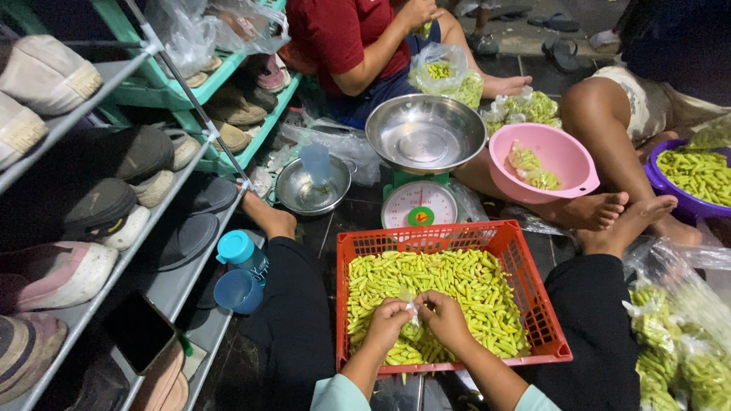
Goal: The person sits on the floor and repeatedly scoops green beans from a red crate into small plastic bags. They tie each bag and place it on the floor beside them. Other people are also packaging beans nearby.
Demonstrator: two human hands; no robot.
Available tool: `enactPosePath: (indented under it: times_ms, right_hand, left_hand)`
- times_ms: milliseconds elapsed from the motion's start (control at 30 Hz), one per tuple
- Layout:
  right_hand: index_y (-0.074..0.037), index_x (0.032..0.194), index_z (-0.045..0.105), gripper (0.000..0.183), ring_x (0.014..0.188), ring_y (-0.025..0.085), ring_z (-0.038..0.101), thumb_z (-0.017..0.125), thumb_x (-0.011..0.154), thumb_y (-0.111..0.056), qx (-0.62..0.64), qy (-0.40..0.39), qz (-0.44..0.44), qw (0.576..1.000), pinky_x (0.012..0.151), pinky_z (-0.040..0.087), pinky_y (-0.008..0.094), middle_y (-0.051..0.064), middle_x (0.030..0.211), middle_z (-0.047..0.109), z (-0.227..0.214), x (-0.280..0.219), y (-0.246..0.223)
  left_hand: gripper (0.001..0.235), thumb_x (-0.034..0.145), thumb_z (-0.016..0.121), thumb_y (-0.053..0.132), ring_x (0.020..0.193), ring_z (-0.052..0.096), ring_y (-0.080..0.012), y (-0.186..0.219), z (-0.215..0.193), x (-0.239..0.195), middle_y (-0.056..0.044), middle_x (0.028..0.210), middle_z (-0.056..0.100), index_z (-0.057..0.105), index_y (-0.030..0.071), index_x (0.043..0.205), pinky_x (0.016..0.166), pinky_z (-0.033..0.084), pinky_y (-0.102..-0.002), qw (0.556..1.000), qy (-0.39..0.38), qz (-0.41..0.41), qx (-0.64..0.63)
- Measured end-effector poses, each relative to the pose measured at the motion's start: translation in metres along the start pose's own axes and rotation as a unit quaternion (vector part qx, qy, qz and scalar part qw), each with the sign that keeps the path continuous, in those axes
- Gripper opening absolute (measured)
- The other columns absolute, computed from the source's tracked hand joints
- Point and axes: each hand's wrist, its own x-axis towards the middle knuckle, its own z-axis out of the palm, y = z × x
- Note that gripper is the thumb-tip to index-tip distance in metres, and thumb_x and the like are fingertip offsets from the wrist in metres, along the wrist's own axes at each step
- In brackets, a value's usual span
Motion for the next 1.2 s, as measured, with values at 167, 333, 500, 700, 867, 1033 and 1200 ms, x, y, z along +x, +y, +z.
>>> enactPosePath:
  times_ms: [167, 333, 500, 700, 867, 1033, 1200]
  right_hand:
    - [-0.014, 0.104, 0.079, 0.021, 0.098, 0.019, 0.072, 0.072, 0.084, -0.015, -0.048, 0.001, -0.053, 0.997, 0.087, 0.053, 0.034, 0.003, 0.101, 0.079, 0.006, -0.001, 0.016]
    - [-0.013, 0.098, 0.082, 0.014, 0.099, 0.019, 0.071, 0.077, 0.085, -0.017, -0.052, 0.045, -0.066, 0.995, 0.086, 0.054, 0.033, 0.002, 0.102, 0.077, 0.011, -0.008, 0.021]
    - [-0.016, 0.091, 0.079, 0.010, 0.101, 0.022, 0.060, 0.080, 0.082, -0.021, -0.117, 0.094, -0.131, 0.980, 0.087, 0.045, 0.037, 0.000, 0.101, 0.068, 0.013, -0.010, 0.025]
    - [-0.016, 0.091, 0.075, 0.010, 0.103, 0.024, 0.056, 0.073, 0.088, -0.025, -0.151, 0.114, -0.195, 0.962, 0.087, 0.041, 0.039, 0.002, 0.103, 0.063, 0.008, -0.018, 0.001]
    - [-0.019, 0.096, 0.075, 0.011, 0.109, 0.025, 0.054, 0.071, 0.090, -0.028, -0.172, 0.116, -0.229, 0.951, 0.091, 0.037, 0.041, 0.002, 0.110, 0.063, 0.005, -0.021, -0.008]
    - [-0.022, 0.094, 0.071, 0.009, 0.117, 0.028, 0.052, 0.069, 0.090, -0.030, -0.215, 0.138, -0.273, 0.927, 0.094, 0.033, 0.046, 0.001, 0.115, 0.061, -0.010, -0.017, -0.017]
    - [-0.021, 0.092, 0.071, 0.011, 0.113, 0.028, 0.050, 0.068, 0.092, -0.032, -0.202, 0.116, -0.243, 0.942, 0.097, 0.030, 0.046, 0.001, 0.112, 0.060, -0.022, -0.024, -0.023]
  left_hand:
    - [0.013, 0.087, 0.076, 0.016, 0.102, 0.063, -0.0149, 0.023, -0.001, -0.012, 0.000, 0.106, 0.059, 0.081, 0.007, 0.095, 0.092, 0.049, -0.029, 1.000, 0.022, 0.007, 0.021]
    - [0.015, 0.086, 0.077, 0.016, 0.105, 0.064, -0.0151, 0.019, -0.003, -0.010, 0.000, 0.108, 0.061, 0.082, 0.006, 0.096, 0.094, 0.050, -0.027, 0.999, 0.018, 0.032, 0.037]
    - [0.011, 0.084, 0.079, 0.021, 0.098, 0.063, -0.0187, 0.015, 0.000, -0.010, -0.003, 0.098, 0.064, 0.080, 0.010, 0.083, 0.089, 0.051, -0.032, 0.981, 0.046, 0.125, 0.144]
    - [0.025, 0.086, 0.073, 0.028, 0.093, 0.059, -0.0174, 0.045, 0.004, -0.033, 0.002, 0.110, 0.066, 0.059, 0.022, 0.106, 0.075, 0.048, -0.033, 0.980, 0.085, 0.066, 0.167]
    - [0.042, 0.099, 0.052, 0.025, 0.147, 0.035, -0.0240, 0.053, 0.001, -0.037, -0.005, 0.157, 0.046, 0.054, 0.022, 0.141, 0.119, 0.029, -0.046, 0.970, -0.017, 0.199, 0.137]
    - [0.062, 0.102, 0.030, 0.059, 0.145, 0.032, -0.0246, 0.054, 0.000, -0.035, -0.005, 0.151, 0.053, 0.070, 0.016, 0.119, 0.119, 0.024, -0.049, 0.942, -0.101, 0.246, 0.203]
    - [0.039, 0.102, 0.042, 0.045, 0.149, 0.027, -0.0298, 0.052, 0.002, -0.037, 0.000, 0.148, 0.057, 0.071, 0.020, 0.110, 0.116, 0.016, -0.055, 0.897, -0.092, 0.319, 0.292]
